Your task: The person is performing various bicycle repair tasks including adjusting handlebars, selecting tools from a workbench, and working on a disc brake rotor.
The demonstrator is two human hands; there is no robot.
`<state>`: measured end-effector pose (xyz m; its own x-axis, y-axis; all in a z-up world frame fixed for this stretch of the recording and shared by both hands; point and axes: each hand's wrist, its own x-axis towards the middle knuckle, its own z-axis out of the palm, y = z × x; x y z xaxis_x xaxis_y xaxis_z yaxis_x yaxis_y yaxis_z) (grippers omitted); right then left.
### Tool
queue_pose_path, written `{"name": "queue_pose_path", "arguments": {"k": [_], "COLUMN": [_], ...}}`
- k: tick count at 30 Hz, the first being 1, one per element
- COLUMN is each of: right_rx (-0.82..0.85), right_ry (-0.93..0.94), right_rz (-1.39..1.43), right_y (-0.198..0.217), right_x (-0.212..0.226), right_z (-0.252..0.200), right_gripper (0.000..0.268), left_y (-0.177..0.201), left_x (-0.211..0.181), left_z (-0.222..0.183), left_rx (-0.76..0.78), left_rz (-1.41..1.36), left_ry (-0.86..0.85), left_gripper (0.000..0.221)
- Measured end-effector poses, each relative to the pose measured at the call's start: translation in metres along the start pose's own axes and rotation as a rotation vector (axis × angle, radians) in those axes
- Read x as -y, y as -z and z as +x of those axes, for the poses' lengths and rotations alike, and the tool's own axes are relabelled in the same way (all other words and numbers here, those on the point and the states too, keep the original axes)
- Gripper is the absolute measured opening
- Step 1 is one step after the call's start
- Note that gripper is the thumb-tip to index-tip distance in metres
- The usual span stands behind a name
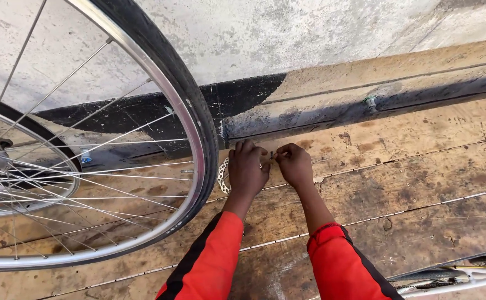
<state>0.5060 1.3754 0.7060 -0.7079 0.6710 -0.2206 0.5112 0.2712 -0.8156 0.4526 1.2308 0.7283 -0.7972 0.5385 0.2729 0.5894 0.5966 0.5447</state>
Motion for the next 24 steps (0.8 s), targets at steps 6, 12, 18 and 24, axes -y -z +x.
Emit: {"name": "queue_pose_path", "arguments": {"k": [6,12,18,24], "right_rx": [0.0,0.025,0.206,0.111], "right_ry": [0.091,0.057,-0.315,0.089], "right_rz": [-0.324,-0.264,0.776,-0.107], "right_y": [-0.011,-0.009,0.018,-0.002], "right_x": [-0.001,-0.006,0.021,0.004], "right_z": [0.013,0.014,-0.009,0.017], "right_gripper": [0.021,0.014,0.018,0.024], "left_y": [-0.013,-0.006,0.007,-0.019], "left_x": [-0.006,0.0,0.017,0.056], "left_z": [-0.002,-0.004,-0.024,-0.021], "left_rx": [0.038,0.04,-0.221,-0.376], "left_rz": [0.128,0.074,-0.412,-0.516], "left_ry": [-0.001,-0.045,0.316,0.395], "left_gripper": [0.012,0.008,0.015,0.021]}}
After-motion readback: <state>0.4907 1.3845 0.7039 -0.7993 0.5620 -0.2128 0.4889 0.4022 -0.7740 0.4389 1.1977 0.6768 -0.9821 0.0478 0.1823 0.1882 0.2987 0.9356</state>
